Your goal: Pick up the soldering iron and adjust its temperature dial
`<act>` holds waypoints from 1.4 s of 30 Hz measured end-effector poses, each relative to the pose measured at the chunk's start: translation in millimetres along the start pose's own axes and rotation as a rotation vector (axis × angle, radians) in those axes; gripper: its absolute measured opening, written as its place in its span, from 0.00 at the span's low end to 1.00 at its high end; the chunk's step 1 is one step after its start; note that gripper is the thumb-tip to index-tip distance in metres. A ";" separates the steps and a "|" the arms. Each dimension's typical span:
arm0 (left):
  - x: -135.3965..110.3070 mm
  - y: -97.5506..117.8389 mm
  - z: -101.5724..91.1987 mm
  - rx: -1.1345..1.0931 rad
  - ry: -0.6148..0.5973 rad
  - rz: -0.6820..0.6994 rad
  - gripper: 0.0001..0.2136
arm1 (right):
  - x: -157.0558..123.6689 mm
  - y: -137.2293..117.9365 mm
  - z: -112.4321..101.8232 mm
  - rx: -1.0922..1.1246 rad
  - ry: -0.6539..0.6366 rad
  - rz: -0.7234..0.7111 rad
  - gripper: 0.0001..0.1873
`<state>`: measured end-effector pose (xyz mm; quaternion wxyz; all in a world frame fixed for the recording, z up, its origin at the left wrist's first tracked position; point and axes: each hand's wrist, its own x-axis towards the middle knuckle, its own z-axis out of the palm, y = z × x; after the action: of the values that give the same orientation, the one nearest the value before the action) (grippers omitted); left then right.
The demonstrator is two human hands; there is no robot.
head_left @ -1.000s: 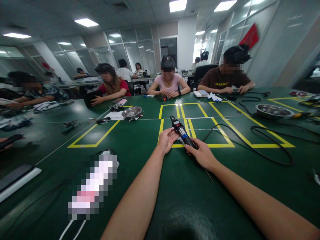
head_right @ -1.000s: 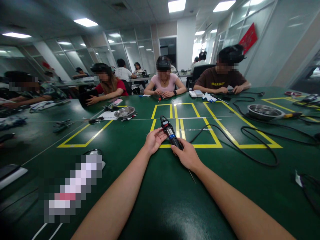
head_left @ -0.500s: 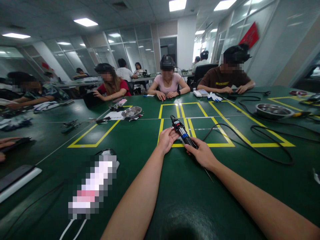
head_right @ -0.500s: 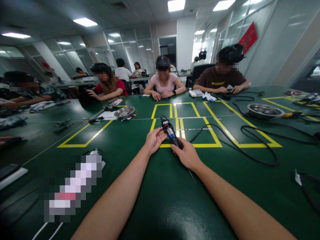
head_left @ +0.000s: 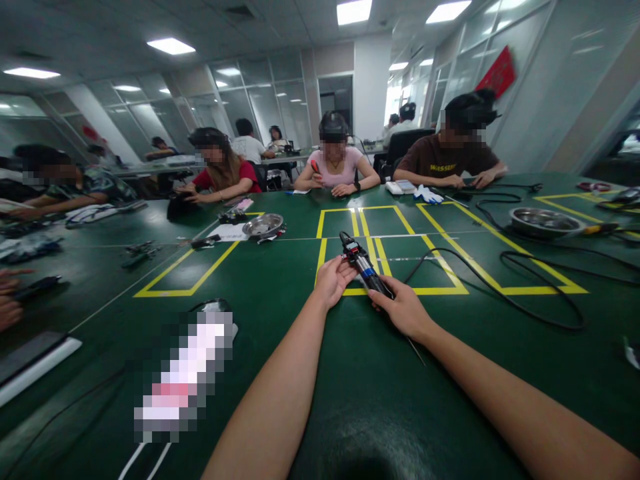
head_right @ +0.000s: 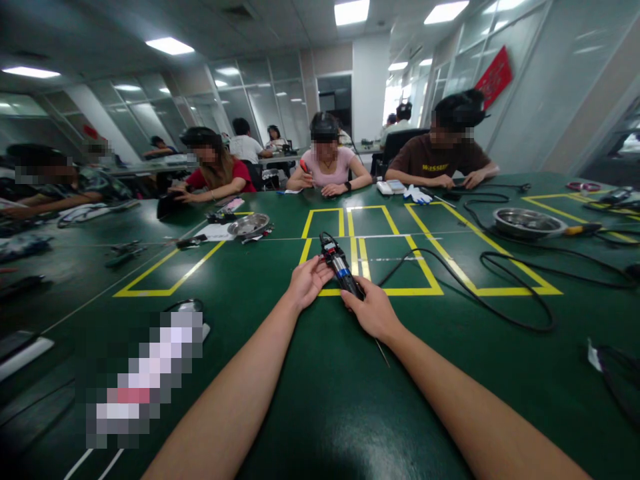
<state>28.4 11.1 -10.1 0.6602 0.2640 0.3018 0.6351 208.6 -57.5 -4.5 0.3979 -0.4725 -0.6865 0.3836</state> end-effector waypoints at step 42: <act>0.2 1.4 -5.2 -0.002 -0.114 -0.063 0.14 | -3.9 -5.9 0.1 0.000 -0.060 0.025 0.22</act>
<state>23.7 11.2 -12.6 0.6962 0.2896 0.2714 0.5982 207.4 -62.7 0.1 0.3724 -0.4692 -0.6922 0.4026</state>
